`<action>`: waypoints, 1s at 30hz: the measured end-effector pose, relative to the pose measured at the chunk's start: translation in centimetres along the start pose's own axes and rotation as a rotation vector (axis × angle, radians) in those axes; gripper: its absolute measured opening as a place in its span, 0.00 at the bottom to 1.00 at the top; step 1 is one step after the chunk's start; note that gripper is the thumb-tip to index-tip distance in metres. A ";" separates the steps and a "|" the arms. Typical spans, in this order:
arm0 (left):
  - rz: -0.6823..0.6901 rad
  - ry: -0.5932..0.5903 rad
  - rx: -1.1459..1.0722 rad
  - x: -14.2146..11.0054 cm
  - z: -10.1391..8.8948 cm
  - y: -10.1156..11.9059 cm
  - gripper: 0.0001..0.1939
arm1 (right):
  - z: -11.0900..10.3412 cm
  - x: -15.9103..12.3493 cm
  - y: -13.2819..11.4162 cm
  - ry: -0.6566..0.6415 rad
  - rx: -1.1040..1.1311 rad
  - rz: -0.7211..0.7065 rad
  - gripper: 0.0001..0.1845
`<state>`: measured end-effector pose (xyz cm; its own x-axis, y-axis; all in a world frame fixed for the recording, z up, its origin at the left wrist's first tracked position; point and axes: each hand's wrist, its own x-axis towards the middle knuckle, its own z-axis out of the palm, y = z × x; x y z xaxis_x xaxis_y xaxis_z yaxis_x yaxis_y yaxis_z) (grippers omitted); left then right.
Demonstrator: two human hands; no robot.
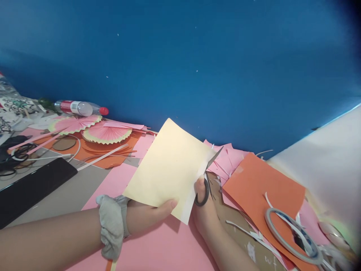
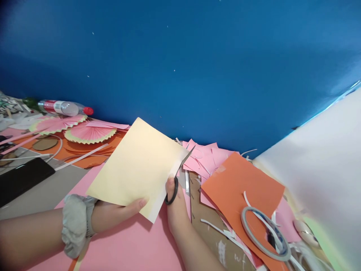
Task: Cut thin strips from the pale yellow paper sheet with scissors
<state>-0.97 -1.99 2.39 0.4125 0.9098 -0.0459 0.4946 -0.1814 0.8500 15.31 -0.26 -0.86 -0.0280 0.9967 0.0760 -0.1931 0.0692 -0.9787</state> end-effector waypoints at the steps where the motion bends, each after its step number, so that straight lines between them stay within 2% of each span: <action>1: -0.005 -0.001 -0.009 0.0 0.1 -0.1 0.28 | 0.0 0.0 -0.2 -0.001 -0.001 -0.001 0.22; 6: -0.003 0.013 -0.052 -0.1 0.8 -1.3 0.30 | 0.0 -0.1 -0.9 -0.068 -0.041 0.055 0.22; 11: 0.025 0.027 -0.029 -0.1 1.1 -2.1 0.30 | 0.1 0.0 -0.8 0.004 -0.030 0.004 0.22; 13: 0.027 0.028 -0.008 0.0 1.2 -2.3 0.30 | 0.1 0.0 -1.1 -0.017 -0.036 0.023 0.22; 18: 0.021 0.025 0.003 0.0 1.2 -2.1 0.30 | 0.2 0.0 -1.5 -0.057 -0.042 0.052 0.24; 23: -0.001 0.041 0.009 -0.1 1.1 -1.8 0.29 | 0.0 0.3 -0.2 0.021 -0.014 0.005 0.25; 30: -0.005 0.024 -0.031 0.0 1.2 -2.1 0.28 | 0.1 0.3 -0.4 0.002 -0.019 -0.001 0.23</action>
<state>-1.10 -2.10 -0.03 0.3913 0.9195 -0.0377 0.4728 -0.1657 0.8654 15.27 0.03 -0.42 -0.0255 0.9968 0.0762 -0.1740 0.0706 -0.9822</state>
